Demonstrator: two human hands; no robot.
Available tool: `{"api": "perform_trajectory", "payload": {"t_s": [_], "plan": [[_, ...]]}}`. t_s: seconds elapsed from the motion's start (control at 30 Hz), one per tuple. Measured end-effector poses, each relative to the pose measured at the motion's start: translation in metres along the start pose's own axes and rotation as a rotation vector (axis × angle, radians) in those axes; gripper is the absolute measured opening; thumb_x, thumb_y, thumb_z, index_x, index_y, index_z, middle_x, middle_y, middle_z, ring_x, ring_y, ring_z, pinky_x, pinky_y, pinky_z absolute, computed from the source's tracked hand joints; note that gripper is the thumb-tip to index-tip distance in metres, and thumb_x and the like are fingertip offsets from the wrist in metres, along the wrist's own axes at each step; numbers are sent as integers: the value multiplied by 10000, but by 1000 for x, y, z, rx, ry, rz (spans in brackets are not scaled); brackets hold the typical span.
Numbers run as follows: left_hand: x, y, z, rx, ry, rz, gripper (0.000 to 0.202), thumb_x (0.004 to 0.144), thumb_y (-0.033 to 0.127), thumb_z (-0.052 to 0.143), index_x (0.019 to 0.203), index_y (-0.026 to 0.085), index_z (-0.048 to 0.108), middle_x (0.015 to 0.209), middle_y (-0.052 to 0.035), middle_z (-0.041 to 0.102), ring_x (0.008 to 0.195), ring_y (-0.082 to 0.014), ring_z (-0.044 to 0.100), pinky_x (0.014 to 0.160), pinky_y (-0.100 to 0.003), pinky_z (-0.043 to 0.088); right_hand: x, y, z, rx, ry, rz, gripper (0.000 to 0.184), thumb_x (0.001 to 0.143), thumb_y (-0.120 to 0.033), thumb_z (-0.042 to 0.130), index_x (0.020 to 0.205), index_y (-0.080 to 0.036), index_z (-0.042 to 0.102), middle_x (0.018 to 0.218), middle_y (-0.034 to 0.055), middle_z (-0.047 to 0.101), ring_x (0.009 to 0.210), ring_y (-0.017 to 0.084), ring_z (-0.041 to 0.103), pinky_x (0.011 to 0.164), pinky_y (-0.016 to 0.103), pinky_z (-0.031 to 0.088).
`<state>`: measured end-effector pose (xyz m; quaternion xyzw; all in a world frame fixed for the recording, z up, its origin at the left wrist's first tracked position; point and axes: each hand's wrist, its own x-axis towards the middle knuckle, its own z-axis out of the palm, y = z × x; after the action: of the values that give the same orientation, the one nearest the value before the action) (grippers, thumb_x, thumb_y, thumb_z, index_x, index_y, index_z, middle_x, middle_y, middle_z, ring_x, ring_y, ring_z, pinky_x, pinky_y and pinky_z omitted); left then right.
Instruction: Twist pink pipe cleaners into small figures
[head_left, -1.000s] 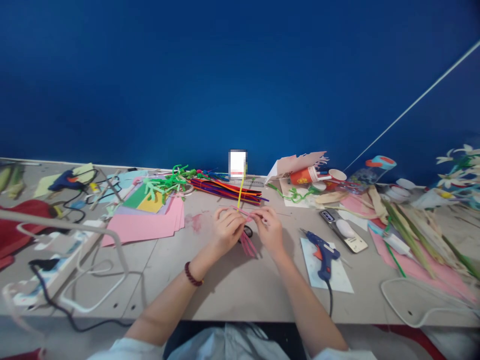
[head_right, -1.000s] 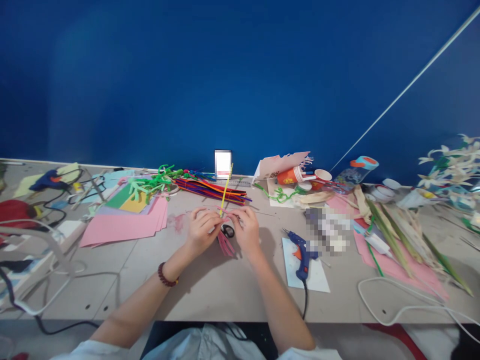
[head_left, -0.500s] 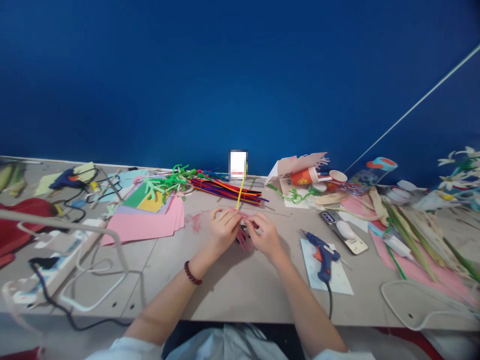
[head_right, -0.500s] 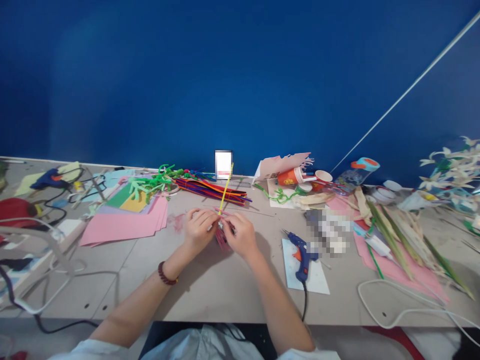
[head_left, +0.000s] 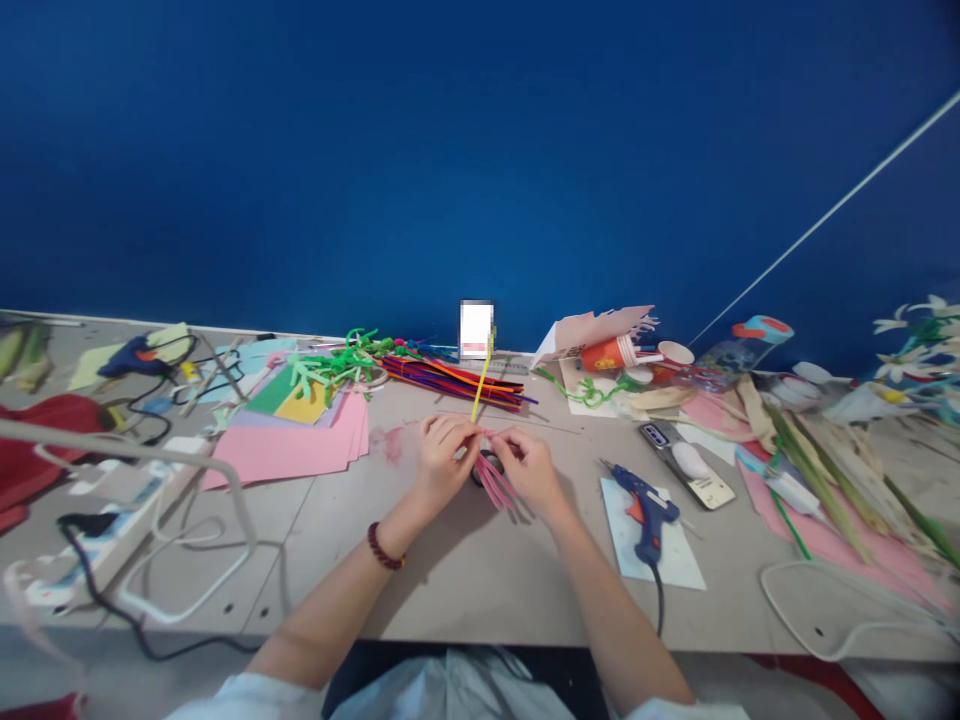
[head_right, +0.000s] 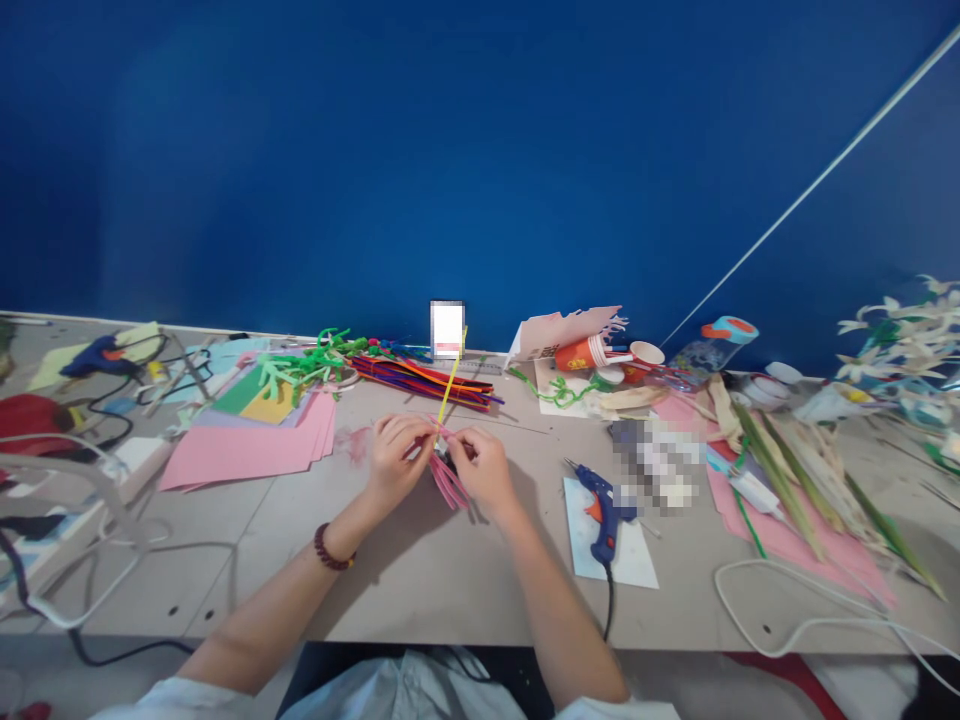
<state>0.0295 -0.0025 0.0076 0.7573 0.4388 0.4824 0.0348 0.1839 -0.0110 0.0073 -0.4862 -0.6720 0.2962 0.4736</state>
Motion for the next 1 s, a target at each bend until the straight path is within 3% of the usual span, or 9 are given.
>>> {"api": "perform_trajectory", "payload": {"t_s": [0.13,0.23,0.37,0.47,0.6,0.7,0.8,0.9,1.0], "plan": [[-1,-5,2,46,-4,42,124,829,172,521,842,229,630,817,-28,700,843,-183,618,837,-366,353,-3,-9,-1,-111,-39,-119,256,873,-314,484,683,-205,618,623,11,543,606,150,484,587,266,372],[-3,-6,5,59,-73,128,163,829,146,509,879,235,636,856,-32,709,857,-180,620,846,-362,346,-2,-11,-7,-110,7,-182,234,878,-299,481,715,-213,626,652,20,566,650,161,508,626,277,394],[-4,-2,6,23,-165,206,172,832,150,511,899,246,638,875,-29,711,884,-176,622,873,-359,345,2,-5,-13,-63,161,-130,239,876,-307,487,713,-205,630,697,32,599,682,166,527,635,276,402],[-4,3,5,-25,-112,220,140,820,146,533,864,239,628,830,-19,706,843,-168,625,857,-351,360,5,3,-12,-45,170,-29,247,863,-330,501,706,-190,631,694,32,603,659,161,528,614,265,393],[-2,4,3,-15,9,129,96,814,141,545,837,208,609,799,-25,691,810,-163,612,798,-330,381,3,6,-4,-84,42,34,295,848,-325,499,607,-181,588,601,5,558,591,143,489,565,249,350],[0,-1,2,33,49,66,82,819,150,548,829,197,614,794,-30,685,812,-163,604,788,-324,380,-1,-1,1,-85,1,4,348,837,-304,495,511,-183,513,513,-21,464,533,122,431,523,239,308],[2,-6,2,64,54,73,88,820,152,550,822,196,627,778,-27,688,804,-162,606,782,-324,373,-4,-8,2,-1,-24,-47,333,833,-291,500,520,-183,526,520,-22,476,525,115,434,523,234,319],[1,-8,4,18,17,48,99,824,165,551,820,198,644,773,-26,690,814,-165,609,799,-332,368,-4,-11,-2,95,16,-61,293,844,-296,497,583,-184,569,579,-7,540,573,125,490,567,237,367],[0,-7,7,-198,-34,-114,109,828,223,562,833,194,667,803,-41,680,814,-168,600,784,-321,401,-2,-11,-5,185,124,16,263,857,-339,490,674,-184,599,660,9,594,651,146,546,627,250,412]]}}
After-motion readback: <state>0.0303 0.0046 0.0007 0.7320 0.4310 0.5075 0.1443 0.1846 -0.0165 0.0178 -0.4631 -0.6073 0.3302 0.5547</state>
